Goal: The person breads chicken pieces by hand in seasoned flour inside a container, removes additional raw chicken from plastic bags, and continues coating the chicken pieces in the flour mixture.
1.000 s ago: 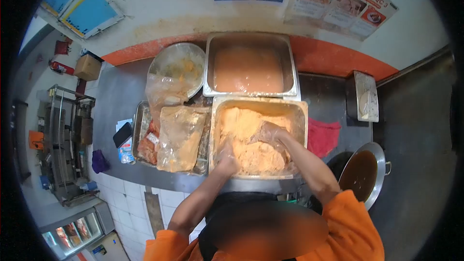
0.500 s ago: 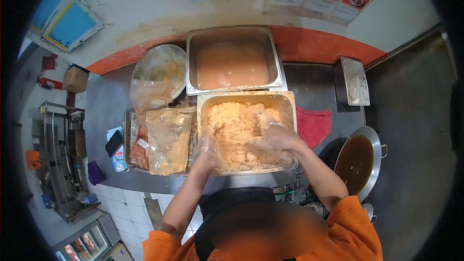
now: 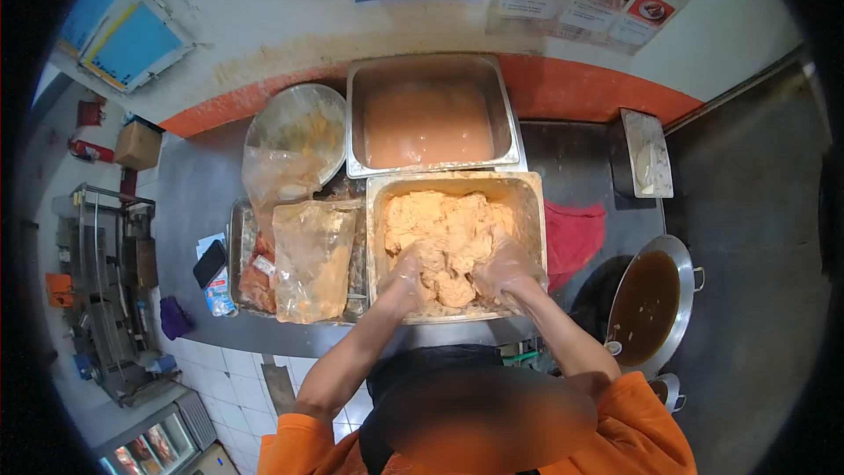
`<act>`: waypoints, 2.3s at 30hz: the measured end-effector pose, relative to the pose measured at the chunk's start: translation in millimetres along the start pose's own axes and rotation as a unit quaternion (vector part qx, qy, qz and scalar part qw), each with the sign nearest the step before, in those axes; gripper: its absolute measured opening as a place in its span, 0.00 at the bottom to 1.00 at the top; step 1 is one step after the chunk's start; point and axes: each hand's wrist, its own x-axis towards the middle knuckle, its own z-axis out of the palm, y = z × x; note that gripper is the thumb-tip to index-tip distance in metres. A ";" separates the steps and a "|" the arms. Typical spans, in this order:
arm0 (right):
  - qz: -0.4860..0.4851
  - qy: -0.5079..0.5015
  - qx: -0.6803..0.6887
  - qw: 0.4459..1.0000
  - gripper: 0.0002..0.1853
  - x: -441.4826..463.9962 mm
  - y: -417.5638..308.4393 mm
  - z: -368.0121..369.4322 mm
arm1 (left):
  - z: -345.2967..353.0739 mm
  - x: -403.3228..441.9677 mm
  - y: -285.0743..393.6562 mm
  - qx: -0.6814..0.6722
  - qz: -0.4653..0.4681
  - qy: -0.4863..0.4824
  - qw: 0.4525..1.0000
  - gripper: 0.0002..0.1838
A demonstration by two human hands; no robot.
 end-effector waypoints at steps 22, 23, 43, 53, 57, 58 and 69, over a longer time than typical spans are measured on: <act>0.162 -0.100 0.177 0.966 0.24 60.2 87.4 84.2 | 15.0 23.4 -15.8 0.067 -0.050 0.060 0.995 0.27; 0.116 -0.068 0.187 0.973 0.23 35.0 50.1 45.3 | 18.0 20.2 -14.7 0.106 -0.053 0.074 0.990 0.25; 0.075 0.008 0.241 0.968 0.30 70.7 26.4 11.2 | 14.9 8.6 36.1 0.033 0.035 0.026 0.998 0.32; -0.114 -0.030 -0.029 0.993 0.40 -2.5 -54.9 -11.9 | -5.3 35.1 41.9 0.041 -0.112 0.004 0.993 0.36; -0.089 0.013 0.117 0.989 0.35 -29.4 -62.7 -46.1 | 33.0 -38.4 58.0 -0.048 0.002 -0.041 0.998 0.34; -0.052 -0.016 0.174 0.983 0.32 -7.9 -43.5 -48.8 | 27.7 -37.3 48.8 -0.048 0.012 -0.022 0.999 0.34; -0.052 -0.211 0.044 0.975 0.34 141.4 39.2 33.0 | -37.5 64.9 -8.1 -0.043 0.033 0.009 0.998 0.31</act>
